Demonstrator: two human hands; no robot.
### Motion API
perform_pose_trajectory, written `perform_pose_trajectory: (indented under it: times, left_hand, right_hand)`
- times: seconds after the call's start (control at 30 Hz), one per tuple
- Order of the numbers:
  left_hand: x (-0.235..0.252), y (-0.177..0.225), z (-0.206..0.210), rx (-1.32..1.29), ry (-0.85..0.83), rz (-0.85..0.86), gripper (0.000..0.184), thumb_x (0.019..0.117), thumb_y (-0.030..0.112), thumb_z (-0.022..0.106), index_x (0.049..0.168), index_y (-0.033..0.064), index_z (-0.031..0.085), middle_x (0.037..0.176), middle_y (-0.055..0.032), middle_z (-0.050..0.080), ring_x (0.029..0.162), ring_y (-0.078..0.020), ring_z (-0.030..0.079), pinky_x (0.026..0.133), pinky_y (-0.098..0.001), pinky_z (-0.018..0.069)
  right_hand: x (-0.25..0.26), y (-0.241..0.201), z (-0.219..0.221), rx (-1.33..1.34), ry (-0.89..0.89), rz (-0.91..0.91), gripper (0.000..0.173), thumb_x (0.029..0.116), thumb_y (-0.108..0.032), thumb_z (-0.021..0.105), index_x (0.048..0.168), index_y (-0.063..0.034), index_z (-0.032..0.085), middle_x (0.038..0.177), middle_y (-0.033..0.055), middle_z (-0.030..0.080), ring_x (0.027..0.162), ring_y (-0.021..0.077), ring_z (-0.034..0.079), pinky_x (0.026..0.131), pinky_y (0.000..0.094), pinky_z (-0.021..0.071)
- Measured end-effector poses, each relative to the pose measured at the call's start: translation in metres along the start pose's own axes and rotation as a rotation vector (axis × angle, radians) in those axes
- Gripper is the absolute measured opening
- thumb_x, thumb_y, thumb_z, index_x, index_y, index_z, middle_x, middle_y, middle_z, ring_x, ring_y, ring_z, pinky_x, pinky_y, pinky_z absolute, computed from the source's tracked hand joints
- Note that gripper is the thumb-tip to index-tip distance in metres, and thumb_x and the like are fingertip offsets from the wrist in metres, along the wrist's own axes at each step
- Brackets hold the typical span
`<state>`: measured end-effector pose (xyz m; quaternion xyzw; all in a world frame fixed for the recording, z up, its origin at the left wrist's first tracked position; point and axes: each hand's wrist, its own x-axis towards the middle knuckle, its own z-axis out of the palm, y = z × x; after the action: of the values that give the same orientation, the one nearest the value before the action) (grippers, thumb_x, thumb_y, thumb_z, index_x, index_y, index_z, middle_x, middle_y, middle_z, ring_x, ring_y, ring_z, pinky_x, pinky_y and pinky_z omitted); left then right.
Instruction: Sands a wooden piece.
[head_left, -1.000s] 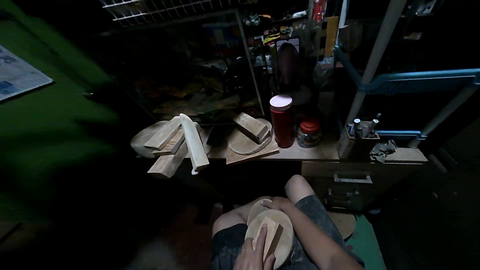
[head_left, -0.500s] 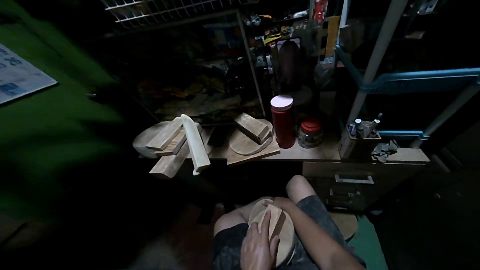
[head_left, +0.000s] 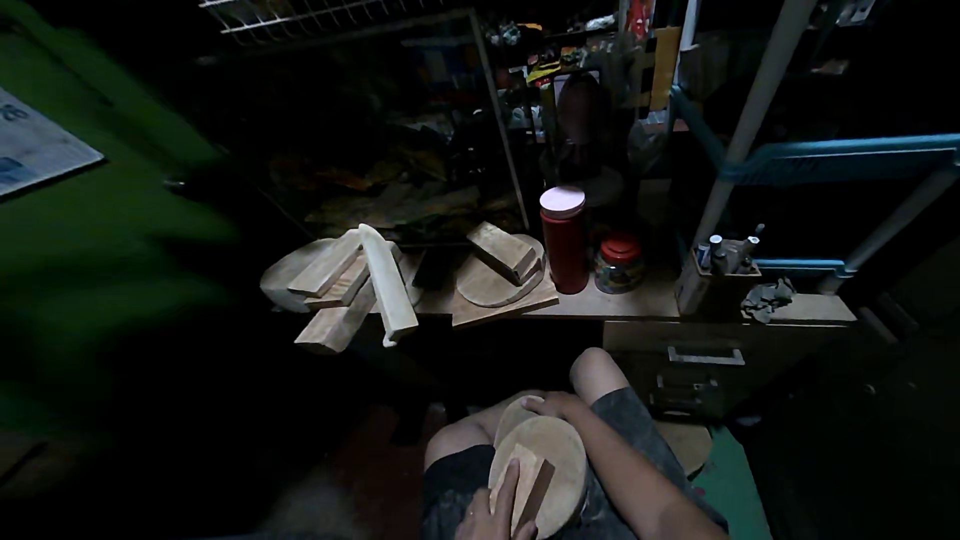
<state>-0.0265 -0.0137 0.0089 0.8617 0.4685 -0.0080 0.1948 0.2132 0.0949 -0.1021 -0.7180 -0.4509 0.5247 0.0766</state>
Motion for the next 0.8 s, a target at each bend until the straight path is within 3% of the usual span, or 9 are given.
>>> perform_pose_trajectory:
  times: [0.33, 0.53, 0.8]
  left_hand:
    - [0.031, 0.018, 0.001, 0.002, 0.075, -0.01, 0.072, 0.0955, 0.038, 0.069, 0.159, 0.0162, 0.041, 0.126, -0.0335, 0.06, 0.11, -0.0503, 0.063, 0.091, -0.0605, 0.0526]
    - [0.051, 0.031, -0.002, 0.013, 0.059, -0.023, 0.074, 0.0965, 0.037, 0.068, 0.161, 0.0198, 0.037, 0.129, -0.0332, 0.059, 0.112, -0.0502, 0.062, 0.092, -0.0594, 0.0516]
    - [0.023, 0.012, 0.0, -0.017, 0.03, 0.018, 0.074, 0.0955, 0.038, 0.069, 0.159, 0.0152, 0.039, 0.126, -0.0373, 0.059, 0.109, -0.0531, 0.063, 0.091, -0.062, 0.0525]
  right_hand:
    - [0.006, 0.001, 0.001, -0.002, -0.005, 0.0, 0.087, 0.1015, -0.072, 0.039, 0.146, 0.0023, 0.054, 0.152, 0.0258, 0.051, 0.144, 0.0394, 0.046, 0.119, 0.0615, 0.0337]
    - [-0.003, -0.004, -0.001, -0.02, -0.004, -0.052, 0.073, 0.1093, -0.056, 0.036, 0.147, 0.0047, 0.051, 0.155, 0.0268, 0.047, 0.148, 0.04, 0.042, 0.121, 0.0604, 0.0292]
    - [-0.006, -0.002, -0.002, -0.01, 0.004, -0.035, 0.082, 0.1027, -0.07, 0.037, 0.149, -0.0047, 0.053, 0.152, 0.0232, 0.052, 0.145, 0.0391, 0.046, 0.118, 0.0647, 0.0323]
